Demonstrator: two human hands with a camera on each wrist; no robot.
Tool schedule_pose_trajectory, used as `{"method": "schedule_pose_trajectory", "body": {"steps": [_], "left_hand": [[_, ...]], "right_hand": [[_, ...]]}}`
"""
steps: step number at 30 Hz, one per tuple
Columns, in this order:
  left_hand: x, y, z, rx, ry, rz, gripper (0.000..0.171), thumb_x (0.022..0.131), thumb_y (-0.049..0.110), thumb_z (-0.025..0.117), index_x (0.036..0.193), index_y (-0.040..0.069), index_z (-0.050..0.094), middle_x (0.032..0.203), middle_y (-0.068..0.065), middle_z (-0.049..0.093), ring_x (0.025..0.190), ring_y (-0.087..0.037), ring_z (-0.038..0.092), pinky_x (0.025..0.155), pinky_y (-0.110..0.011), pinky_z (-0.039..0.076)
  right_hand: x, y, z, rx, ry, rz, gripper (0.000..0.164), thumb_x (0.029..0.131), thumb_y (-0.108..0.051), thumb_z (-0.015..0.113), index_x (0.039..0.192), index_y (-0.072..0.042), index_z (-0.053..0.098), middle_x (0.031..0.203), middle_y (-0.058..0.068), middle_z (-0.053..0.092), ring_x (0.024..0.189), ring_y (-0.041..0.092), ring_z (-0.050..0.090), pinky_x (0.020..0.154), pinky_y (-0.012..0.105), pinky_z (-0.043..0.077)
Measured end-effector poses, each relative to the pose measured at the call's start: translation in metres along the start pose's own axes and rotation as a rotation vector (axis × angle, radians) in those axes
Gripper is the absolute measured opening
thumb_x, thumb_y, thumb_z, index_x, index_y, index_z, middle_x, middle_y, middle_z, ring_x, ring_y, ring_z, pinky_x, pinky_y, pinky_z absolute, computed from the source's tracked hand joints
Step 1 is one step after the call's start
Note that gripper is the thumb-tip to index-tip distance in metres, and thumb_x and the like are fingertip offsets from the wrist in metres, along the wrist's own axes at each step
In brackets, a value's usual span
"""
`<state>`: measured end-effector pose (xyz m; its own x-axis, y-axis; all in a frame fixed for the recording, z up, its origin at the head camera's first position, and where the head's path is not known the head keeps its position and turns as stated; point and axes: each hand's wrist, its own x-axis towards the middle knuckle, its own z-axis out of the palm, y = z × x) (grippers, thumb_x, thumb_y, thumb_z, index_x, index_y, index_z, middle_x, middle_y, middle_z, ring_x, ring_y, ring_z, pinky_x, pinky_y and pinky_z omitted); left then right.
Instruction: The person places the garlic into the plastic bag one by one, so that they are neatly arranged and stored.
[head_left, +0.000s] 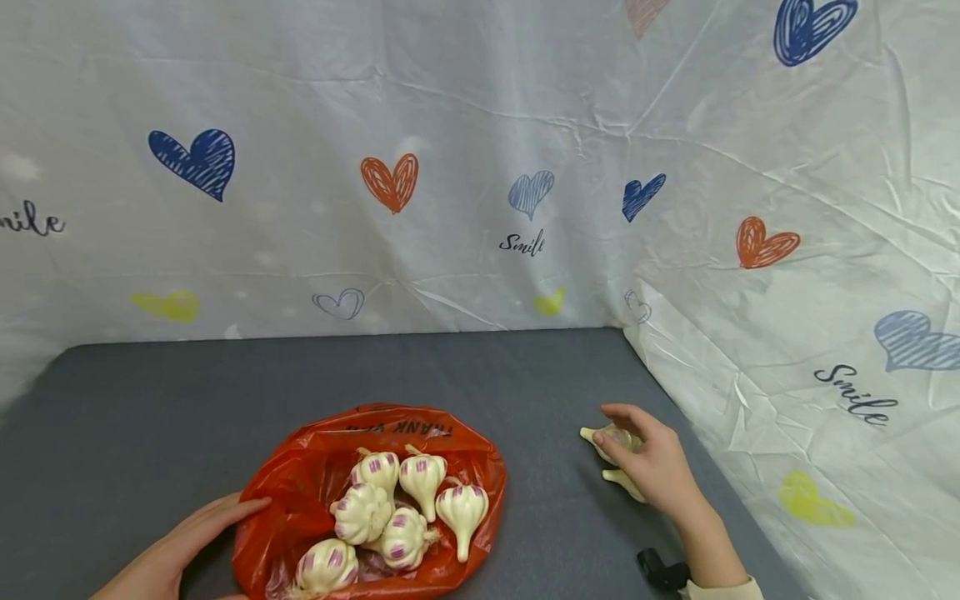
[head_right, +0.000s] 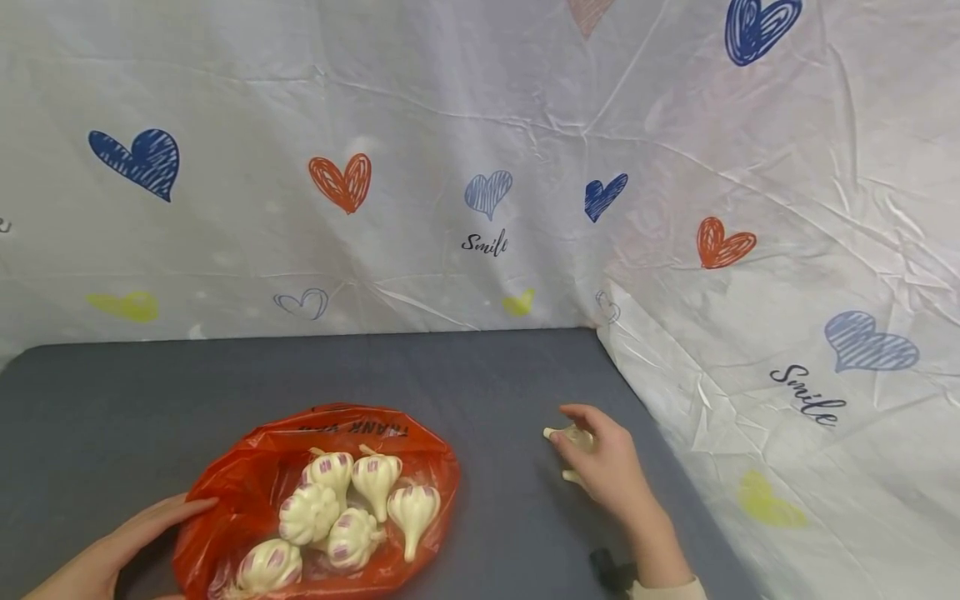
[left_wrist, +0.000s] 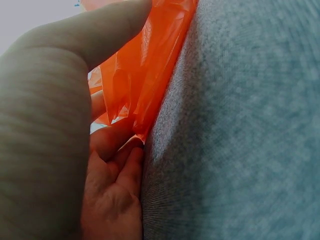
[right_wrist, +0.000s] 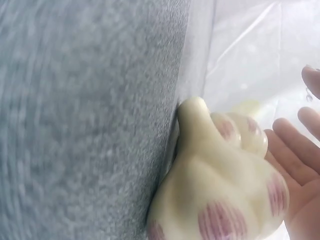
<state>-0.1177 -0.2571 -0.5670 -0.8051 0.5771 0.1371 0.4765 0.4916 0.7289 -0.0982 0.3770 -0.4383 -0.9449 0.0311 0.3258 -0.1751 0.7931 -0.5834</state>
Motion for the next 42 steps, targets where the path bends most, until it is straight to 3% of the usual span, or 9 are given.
{"method": "schedule_pose_trajectory", "body": {"steps": [4,9,12,15,19,28,36,42], "left_hand": [[0.0,0.005,-0.001,0.004,-0.008,-0.035,0.091,0.091,0.024,0.092,0.167,0.037,0.044,0.166,0.011,0.042,0.137,0.013,0.038,0.087,-0.032,0.056],[0.001,0.006,-0.001,0.004,-0.011,-0.044,0.091,0.091,0.025,0.092,0.167,0.038,0.043,0.166,0.012,0.042,0.136,0.013,0.037,0.087,-0.032,0.056],[0.001,0.008,-0.002,0.008,-0.008,-0.042,0.091,0.09,0.025,0.092,0.167,0.037,0.044,0.166,0.012,0.042,0.136,0.015,0.036,0.086,-0.032,0.056],[0.001,0.009,-0.002,0.019,-0.002,-0.043,0.091,0.09,0.026,0.092,0.166,0.038,0.044,0.166,0.012,0.042,0.136,0.015,0.036,0.086,-0.032,0.056],[0.001,0.009,-0.002,0.025,-0.001,-0.052,0.09,0.09,0.028,0.092,0.166,0.039,0.044,0.166,0.014,0.041,0.136,0.016,0.035,0.086,-0.031,0.056],[0.0,-0.001,-0.001,0.007,0.001,0.039,0.099,0.086,0.014,0.092,0.169,0.031,0.042,0.167,0.011,0.041,0.14,0.011,0.037,0.086,-0.032,0.055],[-0.001,0.001,-0.001,0.014,-0.002,0.0,0.096,0.087,0.021,0.093,0.168,0.034,0.043,0.166,0.011,0.042,0.138,0.012,0.038,0.086,-0.032,0.056],[0.0,0.004,-0.001,-0.002,-0.028,-0.071,0.089,0.092,0.029,0.091,0.167,0.039,0.043,0.167,0.009,0.041,0.137,0.012,0.038,0.087,-0.032,0.056]], "right_hand": [[0.0,0.004,-0.002,-0.002,0.01,0.025,0.036,0.103,-0.026,0.081,0.135,-0.013,0.074,0.131,0.007,0.076,0.123,0.035,0.07,0.101,0.053,0.056],[-0.001,0.011,-0.005,-0.008,0.026,0.036,0.036,0.102,-0.026,0.082,0.135,-0.013,0.074,0.13,0.007,0.076,0.124,0.035,0.07,0.101,0.036,0.056],[0.0,0.014,-0.007,-0.006,0.025,0.056,0.038,0.103,-0.027,0.081,0.136,-0.011,0.073,0.134,0.01,0.074,0.128,0.036,0.069,0.103,0.045,0.056],[0.0,0.017,-0.01,0.003,0.016,0.089,0.042,0.104,-0.03,0.08,0.139,-0.008,0.071,0.139,0.015,0.072,0.133,0.04,0.065,0.106,0.061,0.052],[0.001,0.02,-0.013,0.019,-0.003,0.131,0.048,0.104,-0.035,0.079,0.141,-0.007,0.069,0.143,0.017,0.069,0.138,0.044,0.06,0.109,0.068,0.047],[0.0,0.026,-0.012,0.016,-0.046,0.167,0.054,0.103,-0.036,0.08,0.144,-0.004,0.067,0.144,0.02,0.068,0.135,0.044,0.062,0.109,0.064,0.049],[0.001,0.034,-0.007,0.022,-0.08,0.166,0.057,0.103,-0.041,0.08,0.145,-0.004,0.066,0.143,0.017,0.069,0.131,0.04,0.066,0.106,0.061,0.053],[0.001,0.036,-0.006,-0.017,-0.094,0.182,0.056,0.102,-0.045,0.08,0.141,-0.007,0.07,0.136,0.01,0.074,0.128,0.031,0.068,0.103,0.052,0.055]]}}
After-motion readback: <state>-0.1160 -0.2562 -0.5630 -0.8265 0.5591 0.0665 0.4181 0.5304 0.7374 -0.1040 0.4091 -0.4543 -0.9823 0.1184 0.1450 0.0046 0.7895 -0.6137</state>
